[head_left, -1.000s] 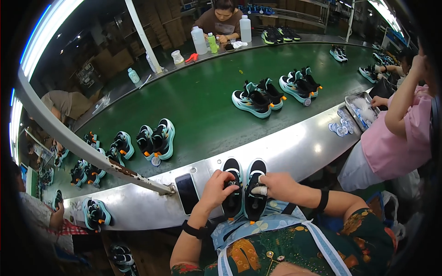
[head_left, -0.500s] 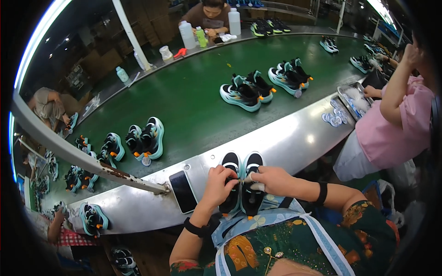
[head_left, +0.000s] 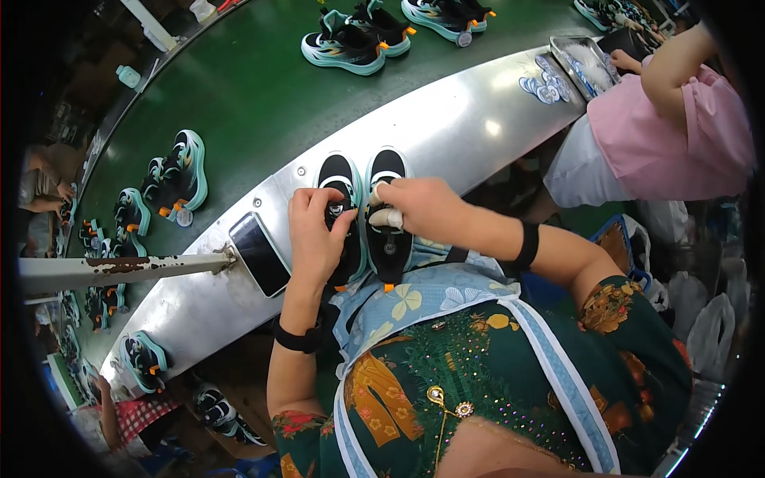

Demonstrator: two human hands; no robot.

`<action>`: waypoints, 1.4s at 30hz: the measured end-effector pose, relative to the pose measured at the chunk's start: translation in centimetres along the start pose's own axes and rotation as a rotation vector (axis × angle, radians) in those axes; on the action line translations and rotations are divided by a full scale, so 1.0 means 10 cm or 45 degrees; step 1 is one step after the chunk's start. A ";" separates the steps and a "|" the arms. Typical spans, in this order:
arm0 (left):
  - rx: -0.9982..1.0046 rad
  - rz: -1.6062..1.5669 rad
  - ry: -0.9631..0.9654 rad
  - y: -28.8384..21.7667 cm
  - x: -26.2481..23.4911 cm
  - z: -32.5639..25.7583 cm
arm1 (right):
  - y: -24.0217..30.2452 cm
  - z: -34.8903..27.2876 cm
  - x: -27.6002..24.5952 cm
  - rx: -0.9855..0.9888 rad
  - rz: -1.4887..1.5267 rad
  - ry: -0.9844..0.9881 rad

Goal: Inspecting and cleaning finished shoes on a conveyor belt assembly line.

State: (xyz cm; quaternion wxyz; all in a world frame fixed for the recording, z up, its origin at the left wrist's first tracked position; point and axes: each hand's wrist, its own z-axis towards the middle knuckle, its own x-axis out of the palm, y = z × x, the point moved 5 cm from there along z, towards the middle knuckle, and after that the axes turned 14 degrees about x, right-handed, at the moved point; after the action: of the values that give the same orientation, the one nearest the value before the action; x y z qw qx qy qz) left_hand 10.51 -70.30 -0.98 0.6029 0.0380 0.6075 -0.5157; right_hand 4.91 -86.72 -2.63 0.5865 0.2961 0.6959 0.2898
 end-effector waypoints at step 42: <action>-1.070 -1.677 -0.064 -0.52 0.82 -0.42 | -0.24 0.03 -0.20 -0.202 0.148 0.229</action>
State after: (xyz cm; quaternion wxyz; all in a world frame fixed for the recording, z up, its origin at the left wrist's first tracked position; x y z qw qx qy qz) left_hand 1.86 -74.62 -5.41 0.1500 -0.5737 0.6353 -0.4947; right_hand 5.31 -89.76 -3.18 0.5257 0.2615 0.7023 0.4026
